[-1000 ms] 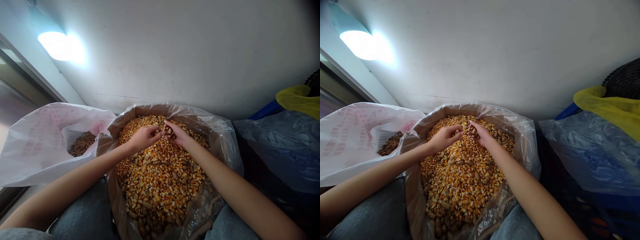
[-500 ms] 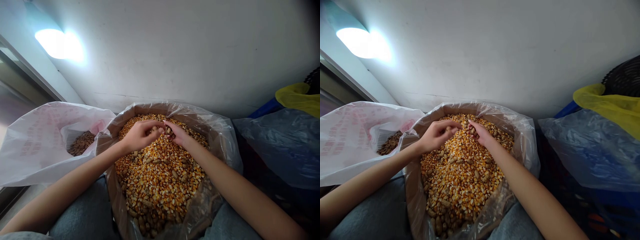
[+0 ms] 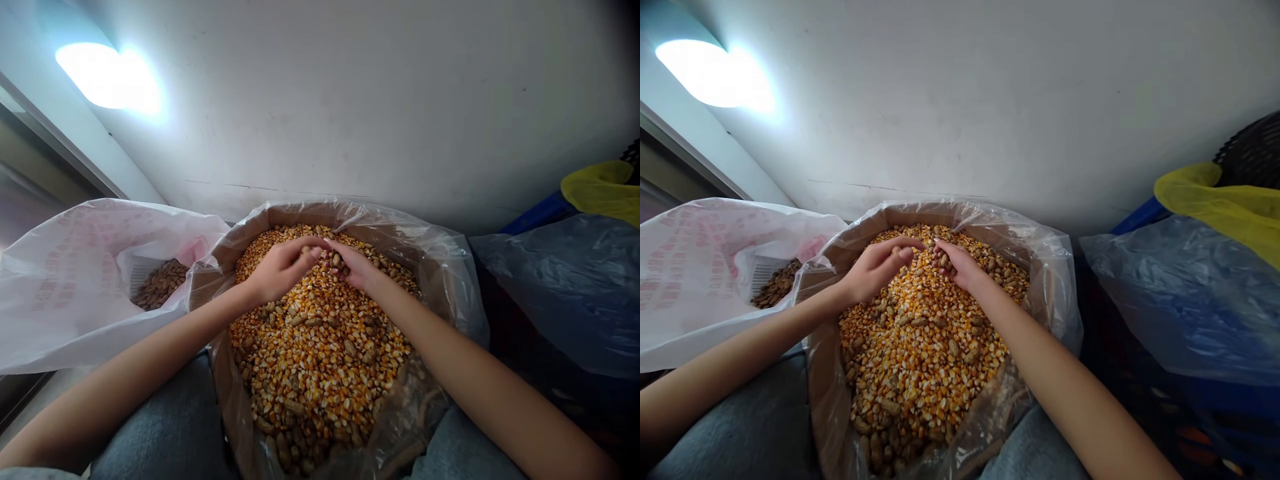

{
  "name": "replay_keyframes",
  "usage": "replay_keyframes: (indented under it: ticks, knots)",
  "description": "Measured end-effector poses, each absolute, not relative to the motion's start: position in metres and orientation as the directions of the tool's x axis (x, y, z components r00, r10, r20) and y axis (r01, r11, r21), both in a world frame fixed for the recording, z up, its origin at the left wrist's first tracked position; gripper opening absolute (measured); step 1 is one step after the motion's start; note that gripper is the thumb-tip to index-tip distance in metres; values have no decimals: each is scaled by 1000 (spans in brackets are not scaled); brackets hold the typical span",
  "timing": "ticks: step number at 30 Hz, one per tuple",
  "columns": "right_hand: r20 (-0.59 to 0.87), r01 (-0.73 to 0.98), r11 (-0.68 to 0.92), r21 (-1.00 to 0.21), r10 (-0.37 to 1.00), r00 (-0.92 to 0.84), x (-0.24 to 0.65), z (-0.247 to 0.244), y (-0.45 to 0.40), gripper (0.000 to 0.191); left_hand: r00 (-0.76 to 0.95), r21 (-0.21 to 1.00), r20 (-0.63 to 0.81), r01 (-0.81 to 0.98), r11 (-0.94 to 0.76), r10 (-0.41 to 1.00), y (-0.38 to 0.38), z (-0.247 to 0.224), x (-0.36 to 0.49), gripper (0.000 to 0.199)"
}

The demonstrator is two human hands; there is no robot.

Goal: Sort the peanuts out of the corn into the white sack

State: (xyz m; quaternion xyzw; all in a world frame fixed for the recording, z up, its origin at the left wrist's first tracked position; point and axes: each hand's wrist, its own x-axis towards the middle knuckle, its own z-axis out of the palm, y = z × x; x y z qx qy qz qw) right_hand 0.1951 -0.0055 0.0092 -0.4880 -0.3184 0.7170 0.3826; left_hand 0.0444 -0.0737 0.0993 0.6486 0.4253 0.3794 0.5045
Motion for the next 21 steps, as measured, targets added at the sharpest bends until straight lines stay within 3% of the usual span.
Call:
replay_keyframes:
  ticks: [3,7,11,13,16,19,21]
  knots:
    - [-453,-230,-499,-836,863,-225,195,8,-6,16,341,923,151,288,-256,928,-77,104,44,25]
    - [-450,-210,-500,-840,858,-247,196,8,-8,20,258,982,34,171,-80,965,-76,102,45,31]
    - [-449,-201,-501,-842,856,-255,196,10,-9,19,310,988,-111,-70,139,944,-71,97,45,31]
    - [-446,-199,-502,-842,854,-268,195,11,-9,19,384,915,-192,-262,306,903,-67,95,43,32]
    - [-459,-196,-513,-836,849,-263,194,11,-9,20,460,707,-325,-462,535,826,-62,93,39,31]
    - [-471,-200,-517,-832,850,-237,194,10,-9,17,477,513,-462,-543,664,747,-59,92,36,30]
    - [-470,-205,-514,-833,852,-228,194,10,-9,15,477,452,-508,-562,693,717,-58,92,36,30]
